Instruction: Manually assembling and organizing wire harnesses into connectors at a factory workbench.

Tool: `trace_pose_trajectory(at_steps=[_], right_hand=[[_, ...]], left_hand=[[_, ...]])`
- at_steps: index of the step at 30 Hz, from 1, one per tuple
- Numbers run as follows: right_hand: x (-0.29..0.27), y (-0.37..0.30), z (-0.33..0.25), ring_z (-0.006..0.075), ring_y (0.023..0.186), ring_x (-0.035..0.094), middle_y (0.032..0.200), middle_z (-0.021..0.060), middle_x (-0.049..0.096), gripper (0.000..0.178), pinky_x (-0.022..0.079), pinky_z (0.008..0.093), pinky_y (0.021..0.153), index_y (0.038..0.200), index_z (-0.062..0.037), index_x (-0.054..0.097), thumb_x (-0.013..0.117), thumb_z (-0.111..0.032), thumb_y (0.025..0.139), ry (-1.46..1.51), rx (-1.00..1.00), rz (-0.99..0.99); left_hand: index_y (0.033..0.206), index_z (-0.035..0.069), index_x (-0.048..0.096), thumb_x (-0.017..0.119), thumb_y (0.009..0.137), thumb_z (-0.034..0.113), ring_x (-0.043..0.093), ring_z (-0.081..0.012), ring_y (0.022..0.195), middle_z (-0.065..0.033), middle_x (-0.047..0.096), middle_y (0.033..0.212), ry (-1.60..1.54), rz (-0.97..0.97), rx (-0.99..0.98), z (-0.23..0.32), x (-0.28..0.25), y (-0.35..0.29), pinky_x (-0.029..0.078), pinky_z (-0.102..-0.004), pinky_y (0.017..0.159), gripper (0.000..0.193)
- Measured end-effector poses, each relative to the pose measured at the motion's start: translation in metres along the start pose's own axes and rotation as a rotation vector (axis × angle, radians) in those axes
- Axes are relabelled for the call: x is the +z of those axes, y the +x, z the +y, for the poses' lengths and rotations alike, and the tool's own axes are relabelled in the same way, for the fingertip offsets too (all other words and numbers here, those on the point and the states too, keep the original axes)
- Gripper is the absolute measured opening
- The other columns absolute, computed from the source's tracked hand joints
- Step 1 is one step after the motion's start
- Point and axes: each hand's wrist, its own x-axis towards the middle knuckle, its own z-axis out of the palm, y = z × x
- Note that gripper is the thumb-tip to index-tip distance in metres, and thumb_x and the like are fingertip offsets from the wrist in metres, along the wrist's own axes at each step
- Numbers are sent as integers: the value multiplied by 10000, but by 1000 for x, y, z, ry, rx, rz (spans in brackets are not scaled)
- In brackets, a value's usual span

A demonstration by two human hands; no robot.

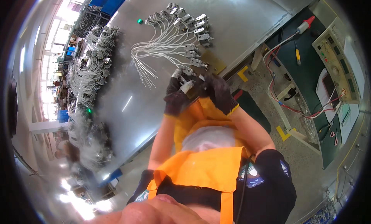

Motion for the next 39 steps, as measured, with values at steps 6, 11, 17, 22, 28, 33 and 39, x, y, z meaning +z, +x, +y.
trace_pose_trajectory(at_steps=[6, 11, 17, 22, 28, 33, 39], right_hand=[[9, -33, -24, 226, 823, 705, 1053, 126, 723, 266, 570, 367, 762, 1257, -47, 646, 609, -175, 1028, 502, 558, -88], [21, -20, -22, 229, 916, 712, 1115, 113, 716, 233, 573, 361, 784, 1206, -69, 685, 620, -183, 1014, 228, 135, -65], [9, -15, -19, 325, 996, 665, 1158, 82, 677, 197, 541, 436, 826, 1086, -103, 709, 646, -113, 900, -284, -274, -93], [7, -12, 4, 318, 916, 703, 1135, 117, 700, 202, 555, 385, 816, 1066, -111, 717, 663, -58, 878, -590, -507, -116], [13, -22, -6, 156, 853, 655, 1057, 51, 682, 162, 525, 288, 795, 1112, -81, 704, 644, -90, 962, 416, 225, -139], [41, -35, -12, 128, 900, 621, 1066, 51, 646, 281, 537, 280, 806, 1260, -49, 623, 625, -121, 988, 946, 497, 20], [11, -54, 35, 189, 840, 667, 970, 65, 685, 352, 569, 322, 787, 1241, -64, 644, 548, -328, 1028, 834, 398, 146]], left_hand=[[1450, 41, 467, 657, 942, -6, 635, -215, 1125, -94, 644, 1227, 58, 3, -74, 6, 9, 5, 562, -382, 947, 545], [1319, 38, 585, 660, 951, -2, 660, -168, 983, -58, 684, 1132, 195, 60, 7, -12, 9, 14, 571, -326, 838, 378], [1324, 38, 589, 653, 946, -17, 672, -180, 965, -64, 694, 1115, 343, 55, 18, -13, 8, 18, 577, -326, 819, 387], [1201, 33, 664, 735, 882, 153, 687, -183, 943, -75, 730, 1048, 318, 173, 42, -14, 11, 15, 549, -339, 843, 349], [1290, 16, 614, 675, 934, 51, 660, -176, 1026, -70, 697, 1145, 387, 37, 225, -18, 13, 14, 552, -308, 878, 363], [1393, -34, 515, 631, 992, 48, 647, -208, 1074, -113, 663, 1232, -21, -72, 74, -11, 6, 2, 542, -341, 940, 425], [1537, 7, 392, 693, 973, 95, 640, -175, 1060, -113, 661, 1229, 415, 145, 118, 12, 10, -13, 540, -320, 870, 645]])
